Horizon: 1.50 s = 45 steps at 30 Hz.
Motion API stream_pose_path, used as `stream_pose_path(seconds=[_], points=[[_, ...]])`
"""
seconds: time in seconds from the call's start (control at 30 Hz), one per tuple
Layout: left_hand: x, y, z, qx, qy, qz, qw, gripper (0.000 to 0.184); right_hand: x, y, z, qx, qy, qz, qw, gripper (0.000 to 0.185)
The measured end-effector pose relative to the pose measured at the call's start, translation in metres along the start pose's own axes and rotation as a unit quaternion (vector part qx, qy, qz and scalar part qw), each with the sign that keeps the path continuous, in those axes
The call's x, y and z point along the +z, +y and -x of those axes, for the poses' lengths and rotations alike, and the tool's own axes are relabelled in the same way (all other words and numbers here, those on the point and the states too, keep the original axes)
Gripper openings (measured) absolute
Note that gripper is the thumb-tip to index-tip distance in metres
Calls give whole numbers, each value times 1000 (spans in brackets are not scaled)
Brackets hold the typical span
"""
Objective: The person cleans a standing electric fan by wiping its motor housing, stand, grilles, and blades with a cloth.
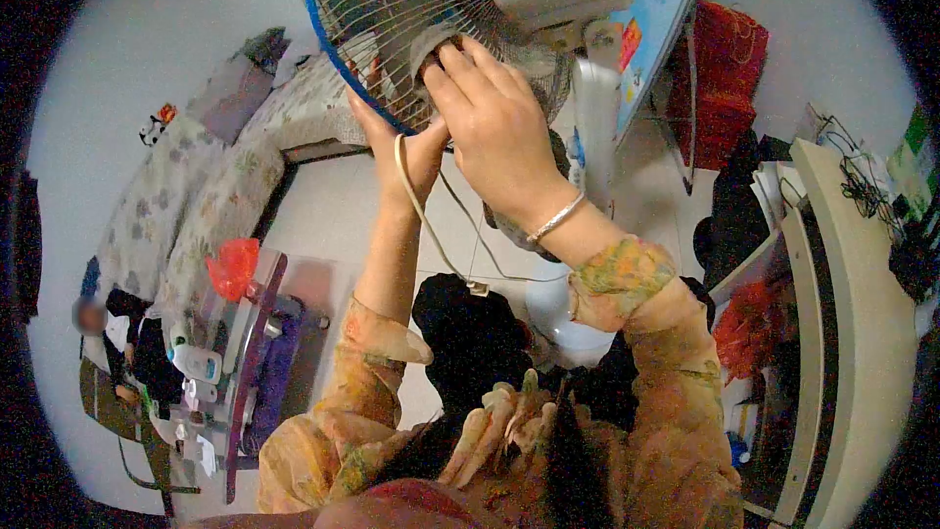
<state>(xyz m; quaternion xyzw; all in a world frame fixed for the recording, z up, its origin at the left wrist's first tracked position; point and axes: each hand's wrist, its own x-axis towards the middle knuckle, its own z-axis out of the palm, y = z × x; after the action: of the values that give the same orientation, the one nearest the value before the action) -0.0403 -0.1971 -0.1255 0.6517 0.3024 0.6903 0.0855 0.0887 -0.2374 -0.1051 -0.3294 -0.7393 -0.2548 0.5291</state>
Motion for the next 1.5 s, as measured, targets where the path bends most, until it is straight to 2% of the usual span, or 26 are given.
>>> stream_pose_path(seconds=[0.07, 0.3, 0.37, 0.43, 0.53, 0.6, 0.7, 0.73, 0.83, 0.93, 1.0, 1.03, 1.17, 1.27, 1.3, 1.4, 1.5], points=[[0, -1, 1, -12, 2, 45, 999, 115, 1, -4, 1, -13, -4, 16, 1000, 39], [-6, 9, 5, 36, 5, -9, 999, 115, -3, -12, 4, -48, -1, 32, 998, 36], [-8, 7, 6, 31, -4, 5, 1000, 114, -8, -9, 3, -82, -2, 14, 997, 34], [-7, 10, 9, 80, 27, 9, 996, 111, -16, -15, 0, -134, -14, -9, 991, 32], [-10, 0, 14, 64, -5, 61, 996, 107, -29, -35, -7, -216, -39, -27, 975, 28], [-9, -14, 22, 58, -16, 45, 997, 109, -24, -27, -18, -237, -41, -5, 971, 25], [-9, -10, 14, 96, 3, -78, 992, 118, -25, -3, -27, -254, -43, 3, 966, 23], [-9, -4, 10, 71, 9, -36, 997, 120, -28, 6, -28, -263, -46, 4, 964, 23], [-8, 13, 9, 25, 21, 57, 998, 110, -38, 32, -30, -222, -80, 16, 972, 28], [-10, 16, 9, 17, 18, -45, 999, 122, -35, 60, -24, -141, -83, -5, 987, 39], [-9, 13, 9, 23, 20, -46, 998, 120, -37, 62, -26, -86, -64, -1, 994, 42], [-9, 14, 9, 29, 22, -53, 998, 120, -37, 53, -28, -96, -38, -15, 995, 41], [-5, 18, 13, 45, 2, -3, 999, 118, -39, 2, -38, -238, -54, 30, 969, 34], [-8, 22, 11, 64, 8, -14, 998, 116, -33, 13, -43, -257, -47, 53, 964, 34], [-8, 31, 12, 28, 2, 15, 999, 116, -34, 20, -43, -259, -52, 46, 963, 36], [-7, 28, 14, 34, 23, -37, 998, 117, -27, 49, -38, -198, -44, 2, 979, 40], [-3, 13, 10, 16, 22, 23, 999, 118, -25, 59, -39, -192, -49, -42, 979, 46]])
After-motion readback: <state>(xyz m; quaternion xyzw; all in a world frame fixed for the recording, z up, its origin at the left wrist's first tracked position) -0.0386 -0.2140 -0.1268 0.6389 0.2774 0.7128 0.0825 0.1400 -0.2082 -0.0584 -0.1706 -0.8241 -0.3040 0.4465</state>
